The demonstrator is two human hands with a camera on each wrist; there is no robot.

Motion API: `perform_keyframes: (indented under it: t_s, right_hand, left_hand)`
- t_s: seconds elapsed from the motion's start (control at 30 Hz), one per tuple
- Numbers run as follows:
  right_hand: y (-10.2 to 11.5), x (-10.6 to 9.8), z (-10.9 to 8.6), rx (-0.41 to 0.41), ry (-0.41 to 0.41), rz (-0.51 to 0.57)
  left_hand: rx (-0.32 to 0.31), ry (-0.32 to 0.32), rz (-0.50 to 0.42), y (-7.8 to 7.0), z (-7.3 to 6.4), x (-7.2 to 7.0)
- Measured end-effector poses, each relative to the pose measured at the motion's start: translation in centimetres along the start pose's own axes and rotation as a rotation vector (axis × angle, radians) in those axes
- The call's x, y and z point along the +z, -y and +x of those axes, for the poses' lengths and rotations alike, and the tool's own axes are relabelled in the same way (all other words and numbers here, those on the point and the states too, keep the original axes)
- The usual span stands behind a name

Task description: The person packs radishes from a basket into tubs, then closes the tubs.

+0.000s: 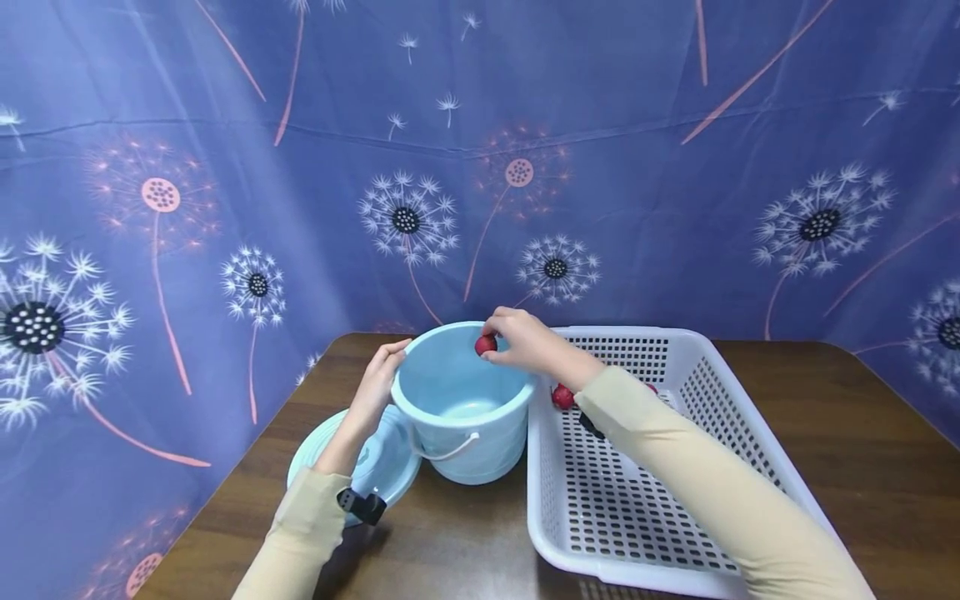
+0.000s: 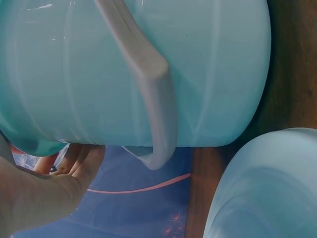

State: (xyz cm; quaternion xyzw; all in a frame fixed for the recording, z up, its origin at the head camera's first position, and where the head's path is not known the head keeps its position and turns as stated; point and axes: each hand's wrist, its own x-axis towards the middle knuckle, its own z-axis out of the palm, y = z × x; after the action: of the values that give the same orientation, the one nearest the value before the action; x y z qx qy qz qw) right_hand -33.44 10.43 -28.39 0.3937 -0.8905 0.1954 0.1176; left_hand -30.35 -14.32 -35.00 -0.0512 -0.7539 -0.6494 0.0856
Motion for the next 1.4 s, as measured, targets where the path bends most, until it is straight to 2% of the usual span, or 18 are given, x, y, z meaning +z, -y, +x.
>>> perform_keyframes:
  t_s: [0.4,0.63,0.87,1.1,1.3,1.4]
  right_hand:
    - [1.7,2.0,1.4,-0.061,0.052,0.008]
    - [1.9,2.9,1.3,-0.065,0.066,-0.014]
    - [2.3,3.2,1.5,-0.067,0.056,-0.038]
    - [2.1,3.4,1.6,-0.044,0.046,-0.031]
    - [1.8,3.4,1.6,-0.041,0.042,0.026]
    - [1.7,3.3,1.6,-0.048,0.042,0.035]
  left_hand:
    - [0.013,-0.005,-0.007,-0.1,-0.2,-0.3]
    - [0.009,0.000,-0.005,-0.1,-0.5,-0.1]
    - [0.047,-0.020,0.020,-0.2,-0.5,-0.2]
    - [0.016,-0.015,-0.016,-0.1,-0.3,-0.3]
    - [0.015,-0.020,-0.023,0.0,-0.1,-0.2]
    - [0.017,-0.011,-0.024,-0.9,-0.6,-0.1]
